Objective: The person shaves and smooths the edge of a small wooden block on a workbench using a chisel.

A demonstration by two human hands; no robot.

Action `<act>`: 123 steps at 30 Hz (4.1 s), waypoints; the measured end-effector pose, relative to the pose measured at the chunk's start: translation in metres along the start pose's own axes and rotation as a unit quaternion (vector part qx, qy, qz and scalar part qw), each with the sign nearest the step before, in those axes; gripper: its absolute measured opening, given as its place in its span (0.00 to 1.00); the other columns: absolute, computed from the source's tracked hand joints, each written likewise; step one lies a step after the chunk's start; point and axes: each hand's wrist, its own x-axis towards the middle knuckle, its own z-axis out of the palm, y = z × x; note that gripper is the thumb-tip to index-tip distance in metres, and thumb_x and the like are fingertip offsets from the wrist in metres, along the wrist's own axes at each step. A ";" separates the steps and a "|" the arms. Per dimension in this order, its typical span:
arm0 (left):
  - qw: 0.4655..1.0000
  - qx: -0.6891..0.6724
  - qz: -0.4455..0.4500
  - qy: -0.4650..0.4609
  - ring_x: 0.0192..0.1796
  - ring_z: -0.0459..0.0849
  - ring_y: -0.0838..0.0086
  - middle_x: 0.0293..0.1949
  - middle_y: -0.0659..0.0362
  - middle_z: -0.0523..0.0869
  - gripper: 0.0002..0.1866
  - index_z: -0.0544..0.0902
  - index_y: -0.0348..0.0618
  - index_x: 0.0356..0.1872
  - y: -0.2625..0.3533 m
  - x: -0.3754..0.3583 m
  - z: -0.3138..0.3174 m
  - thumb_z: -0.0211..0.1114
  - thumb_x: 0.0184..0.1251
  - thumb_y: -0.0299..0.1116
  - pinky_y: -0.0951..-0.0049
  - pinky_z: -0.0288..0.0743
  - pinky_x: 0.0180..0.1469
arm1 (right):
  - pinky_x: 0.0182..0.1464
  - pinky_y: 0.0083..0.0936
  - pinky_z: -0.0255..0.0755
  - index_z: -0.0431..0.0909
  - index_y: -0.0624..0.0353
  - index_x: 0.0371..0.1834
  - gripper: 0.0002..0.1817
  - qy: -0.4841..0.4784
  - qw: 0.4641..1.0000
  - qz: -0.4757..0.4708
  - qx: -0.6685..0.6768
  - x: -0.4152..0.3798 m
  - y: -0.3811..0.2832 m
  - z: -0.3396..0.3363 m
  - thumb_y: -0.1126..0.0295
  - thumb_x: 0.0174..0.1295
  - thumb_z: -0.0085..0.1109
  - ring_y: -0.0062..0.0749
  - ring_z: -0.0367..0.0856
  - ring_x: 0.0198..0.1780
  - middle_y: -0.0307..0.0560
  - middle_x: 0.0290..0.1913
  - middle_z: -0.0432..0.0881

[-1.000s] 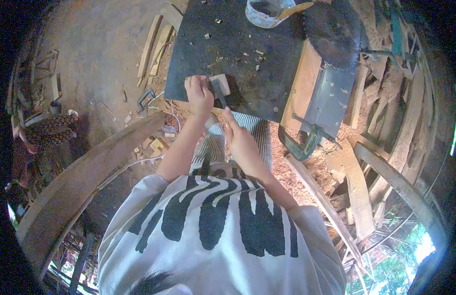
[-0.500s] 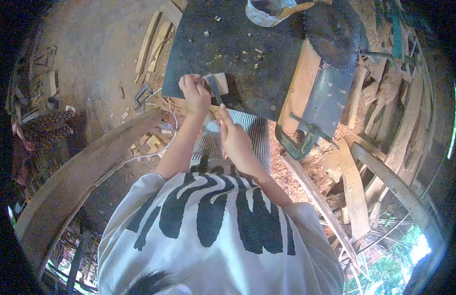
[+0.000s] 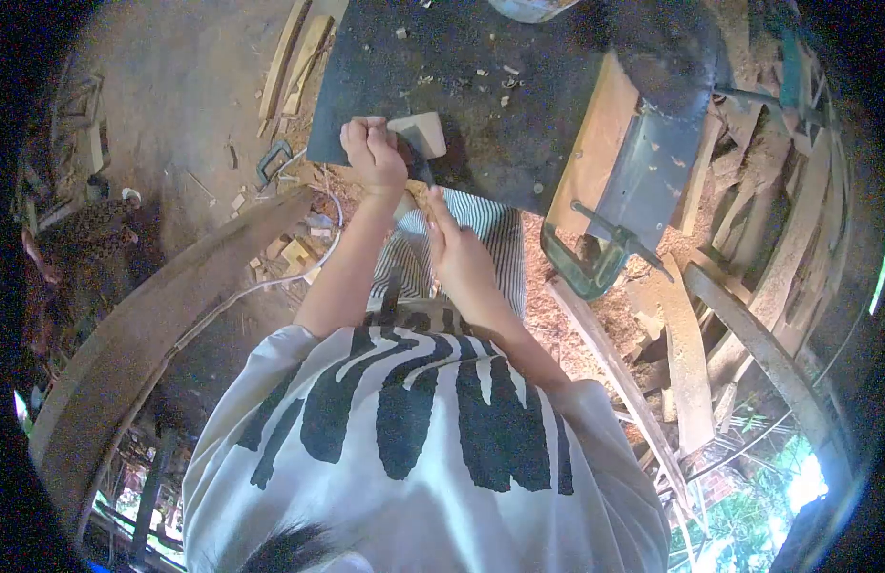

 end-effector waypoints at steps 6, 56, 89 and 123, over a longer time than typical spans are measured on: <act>1.000 0.001 0.014 0.012 0.45 0.76 0.56 0.37 0.50 0.78 0.07 0.80 0.36 0.34 0.001 -0.001 0.001 0.53 0.63 0.24 0.59 0.69 0.52 | 0.33 0.54 0.76 0.57 0.35 0.83 0.32 -0.047 0.997 0.053 -0.003 -0.005 -0.009 0.001 0.63 0.77 0.50 0.63 0.83 0.28 0.65 0.25 0.79; 0.993 -0.102 -0.049 0.042 0.46 0.74 0.64 0.44 0.51 0.73 0.14 0.66 0.36 0.51 0.001 -0.002 0.009 0.46 0.65 0.23 0.64 0.70 0.56 | 0.29 0.53 0.79 0.61 0.32 0.80 0.29 0.003 0.998 0.054 0.028 -0.009 -0.017 0.005 0.58 0.77 0.51 0.62 0.85 0.28 0.63 0.24 0.80; 0.992 0.063 0.045 -0.098 0.51 0.71 0.50 0.43 0.49 0.76 0.11 0.77 0.39 0.40 0.004 0.006 0.000 0.51 0.58 0.19 0.55 0.65 0.56 | 0.33 0.49 0.78 0.66 0.33 0.78 0.27 0.004 0.992 0.108 0.067 -0.001 -0.007 -0.005 0.59 0.77 0.53 0.57 0.84 0.28 0.59 0.24 0.80; 0.996 0.072 0.018 -0.059 0.41 0.77 0.54 0.36 0.49 0.76 0.09 0.74 0.35 0.37 0.004 0.011 0.009 0.48 0.58 0.16 0.63 0.73 0.48 | 0.29 0.49 0.76 0.66 0.32 0.78 0.27 0.049 0.995 0.053 0.061 0.003 0.004 0.006 0.59 0.76 0.54 0.56 0.83 0.26 0.58 0.21 0.78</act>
